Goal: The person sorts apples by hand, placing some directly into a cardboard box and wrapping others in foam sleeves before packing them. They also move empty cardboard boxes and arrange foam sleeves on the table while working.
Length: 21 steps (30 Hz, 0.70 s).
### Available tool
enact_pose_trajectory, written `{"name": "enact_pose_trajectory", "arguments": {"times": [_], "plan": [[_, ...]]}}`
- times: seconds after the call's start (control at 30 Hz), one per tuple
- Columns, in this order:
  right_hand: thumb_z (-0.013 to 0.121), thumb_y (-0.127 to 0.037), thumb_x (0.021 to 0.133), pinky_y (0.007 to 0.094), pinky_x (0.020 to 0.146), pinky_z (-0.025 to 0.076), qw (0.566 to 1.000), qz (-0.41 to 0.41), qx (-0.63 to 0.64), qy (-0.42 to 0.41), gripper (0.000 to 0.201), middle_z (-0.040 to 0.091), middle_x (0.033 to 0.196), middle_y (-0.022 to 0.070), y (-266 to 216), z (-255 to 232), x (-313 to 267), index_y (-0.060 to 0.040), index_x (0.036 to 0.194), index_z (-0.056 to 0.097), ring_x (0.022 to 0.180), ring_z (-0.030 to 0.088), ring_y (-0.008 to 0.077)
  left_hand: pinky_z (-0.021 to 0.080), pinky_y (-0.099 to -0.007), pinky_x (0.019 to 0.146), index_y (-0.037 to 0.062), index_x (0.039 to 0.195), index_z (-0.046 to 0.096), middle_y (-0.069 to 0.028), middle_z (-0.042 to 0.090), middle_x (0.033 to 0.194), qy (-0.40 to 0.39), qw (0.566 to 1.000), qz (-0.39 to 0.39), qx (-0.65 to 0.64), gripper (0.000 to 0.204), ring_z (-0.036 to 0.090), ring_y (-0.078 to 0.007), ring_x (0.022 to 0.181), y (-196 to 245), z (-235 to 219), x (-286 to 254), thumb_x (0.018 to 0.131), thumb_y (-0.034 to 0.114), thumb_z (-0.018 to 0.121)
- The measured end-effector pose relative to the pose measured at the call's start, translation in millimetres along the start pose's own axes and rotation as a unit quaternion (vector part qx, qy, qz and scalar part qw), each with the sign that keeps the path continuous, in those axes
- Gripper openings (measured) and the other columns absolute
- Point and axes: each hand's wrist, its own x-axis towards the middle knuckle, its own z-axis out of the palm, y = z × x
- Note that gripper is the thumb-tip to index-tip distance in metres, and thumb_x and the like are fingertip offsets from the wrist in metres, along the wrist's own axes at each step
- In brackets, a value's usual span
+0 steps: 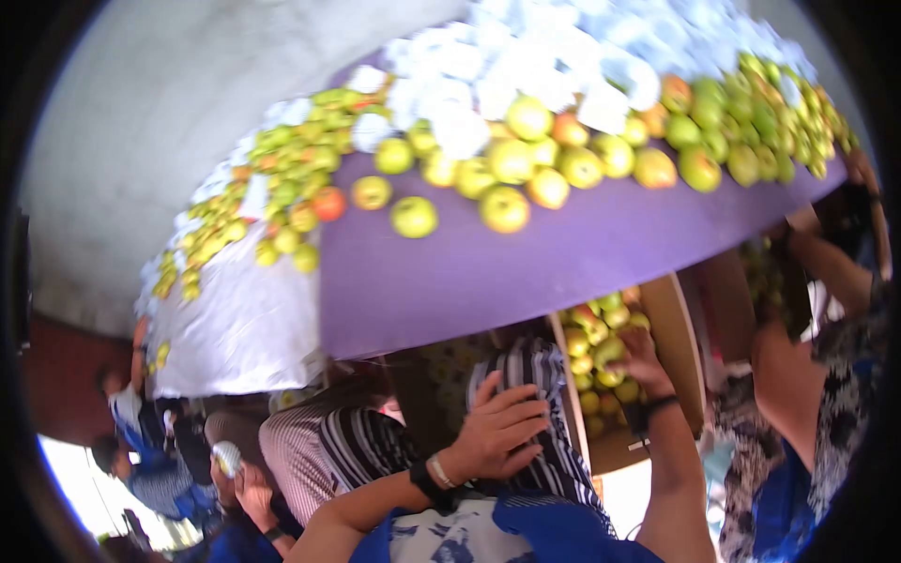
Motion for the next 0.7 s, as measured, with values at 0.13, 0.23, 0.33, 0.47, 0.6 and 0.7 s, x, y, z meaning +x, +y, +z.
{"name": "enact_pose_trajectory", "arguments": {"times": [0.13,0.23,0.33,0.47,0.6,0.7], "plan": [[0.08,-0.008,0.036,0.0353,0.1,0.031,0.983,-0.106,-0.041,-0.145,0.072,0.031,0.131,0.0103,-47.7,19.9,-66.2,-0.0036,0.105,0.059,0.118,0.037,0.0235,0.03,-0.0455,0.098,0.0055,0.106,0.058,-0.0109,0.055,0.111,0.121,0.958,-0.086,-0.247,0.035,0.049,-0.0263,0.11,2.6,-14.7,-1.4,0.074,0.019,0.063],[0.082,-0.011,0.034,0.0363,0.099,0.03,0.96,-0.161,-0.002,-0.229,0.071,0.027,0.135,0.0114,-125.9,84.1,-110.1,-0.01,0.102,0.062,0.119,0.037,0.0268,0.035,-0.0397,0.097,0.0079,0.125,0.041,-0.0116,0.045,0.124,0.125,0.874,-0.185,-0.431,0.051,0.046,-0.0261,0.113,16.2,-32.0,-2.4,0.083,0.032,0.056],[0.081,-0.016,0.036,0.0376,0.1,0.028,0.904,-0.309,-0.137,-0.26,0.064,0.028,0.134,0.0151,-166.7,145.2,-111.3,-0.0082,0.097,0.063,0.12,0.035,0.0301,0.035,-0.0382,0.098,0.0087,0.136,0.023,-0.0124,0.036,0.131,0.121,0.7,-0.249,-0.658,0.061,0.043,-0.0275,0.116,22.4,-42.7,-11.8,0.089,0.042,0.045],[0.083,-0.024,0.041,0.0416,0.101,0.026,0.76,-0.458,-0.354,-0.297,0.067,0.029,0.132,0.0231,-178.3,221.5,-85.5,-0.0086,0.102,0.06,0.123,0.029,0.0382,0.037,-0.0357,0.098,0.0046,0.129,0.034,-0.0103,0.044,0.124,0.179,0.547,-0.209,-0.79,0.049,0.045,-0.0207,0.115,29.4,-72.3,-31.3,0.095,0.039,0.03],[0.081,-0.027,0.045,0.0433,0.102,0.025,0.728,-0.473,-0.377,-0.322,0.069,0.028,0.132,0.0267,-175.0,282.2,-74.3,-0.0116,0.108,0.058,0.123,0.027,0.0427,0.038,-0.0438,0.095,0.0083,0.128,0.037,-0.0135,0.046,0.124,0.254,0.534,-0.246,-0.768,0.054,0.045,-0.0289,0.115,-2.3,-94.4,-74.4,0.09,0.047,0.036],[0.078,-0.029,0.051,0.0441,0.102,0.025,0.687,-0.475,-0.429,-0.344,0.069,0.022,0.134,0.0286,-172.7,318.0,-72.6,-0.0124,0.114,0.054,0.124,0.025,0.044,0.038,-0.0446,0.094,0.0092,0.128,0.038,-0.0135,0.045,0.125,0.266,0.506,-0.233,-0.787,0.052,0.045,-0.0296,0.114,-19.4,-109.3,-100.8,0.09,0.045,0.037]]}}
